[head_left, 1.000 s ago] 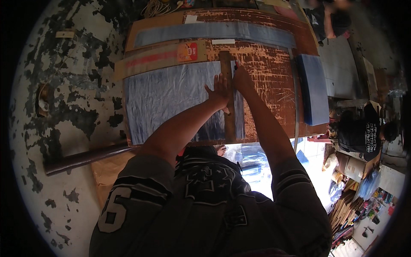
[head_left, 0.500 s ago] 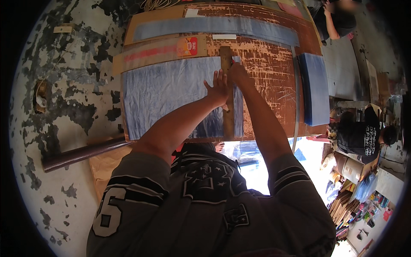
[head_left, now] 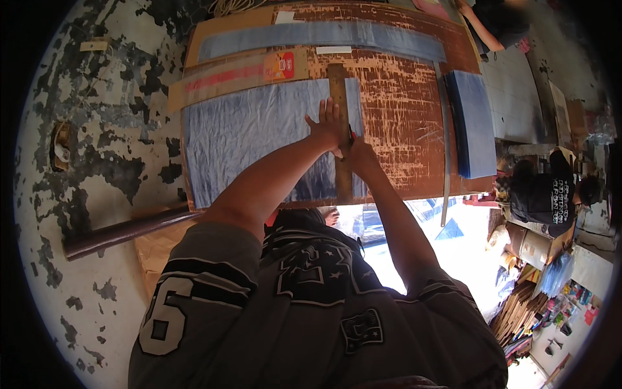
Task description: The person cuts several large blue plastic sheets using a utility knife and a metal ruler on a workbench, then sets them aside one by one.
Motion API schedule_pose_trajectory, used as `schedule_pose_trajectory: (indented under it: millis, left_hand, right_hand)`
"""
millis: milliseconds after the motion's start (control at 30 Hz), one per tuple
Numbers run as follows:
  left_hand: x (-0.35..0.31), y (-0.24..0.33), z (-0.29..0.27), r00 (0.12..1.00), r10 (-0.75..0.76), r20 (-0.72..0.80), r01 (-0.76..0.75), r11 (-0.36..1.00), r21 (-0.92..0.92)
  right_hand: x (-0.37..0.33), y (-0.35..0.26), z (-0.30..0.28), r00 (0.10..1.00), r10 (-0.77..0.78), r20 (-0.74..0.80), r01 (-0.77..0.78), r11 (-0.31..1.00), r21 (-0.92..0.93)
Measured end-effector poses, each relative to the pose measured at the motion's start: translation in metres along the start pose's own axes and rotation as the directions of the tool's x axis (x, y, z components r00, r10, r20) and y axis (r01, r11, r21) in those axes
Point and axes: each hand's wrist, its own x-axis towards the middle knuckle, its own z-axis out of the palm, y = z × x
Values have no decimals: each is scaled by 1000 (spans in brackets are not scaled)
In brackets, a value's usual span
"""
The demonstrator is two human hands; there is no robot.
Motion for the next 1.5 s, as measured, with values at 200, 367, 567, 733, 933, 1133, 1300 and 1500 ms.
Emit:
schedule_pose_trajectory:
  millis: [200, 367, 567, 733, 933, 1133, 1300, 1500]
  left_hand:
    - [3, -1, 6, 1000, 10, -29, -9, 999, 36]
    - [7, -1, 7, 1000, 12, -22, -12, 1000, 25]
    - [5, 0, 5, 999, 33, -20, -32, 999, 17]
    - [3, -6, 8, 1000, 16, -24, -16, 1000, 6]
    - [7, 4, 4, 998, 45, -46, -45, 999, 15]
    - [0, 0, 2, 998, 43, -56, -43, 999, -16]
    - [-1, -5, 9, 994, 39, -99, -42, 999, -35]
    - [-2, -3, 9, 992, 62, -107, -67, 997, -48]
  right_hand:
    - [-50, 29, 30, 997, 66, -25, -67, 997, -32]
    - [-82, 47, 44, 999, 3, -40, -5, 999, -39]
    - [-116, 57, 43, 998, 49, 35, -47, 996, -73]
    - [-82, 18, -12, 988, -102, -112, 87, 988, -129]
    - [60, -17, -55, 929, -144, -340, 104, 986, -134]
    - [134, -40, -50, 965, -147, -217, 96, 968, -233]
    - [138, -46, -37, 969, -192, -152, 136, 938, -317]
    - [134, -49, -52, 973, -220, -62, 191, 931, -310]
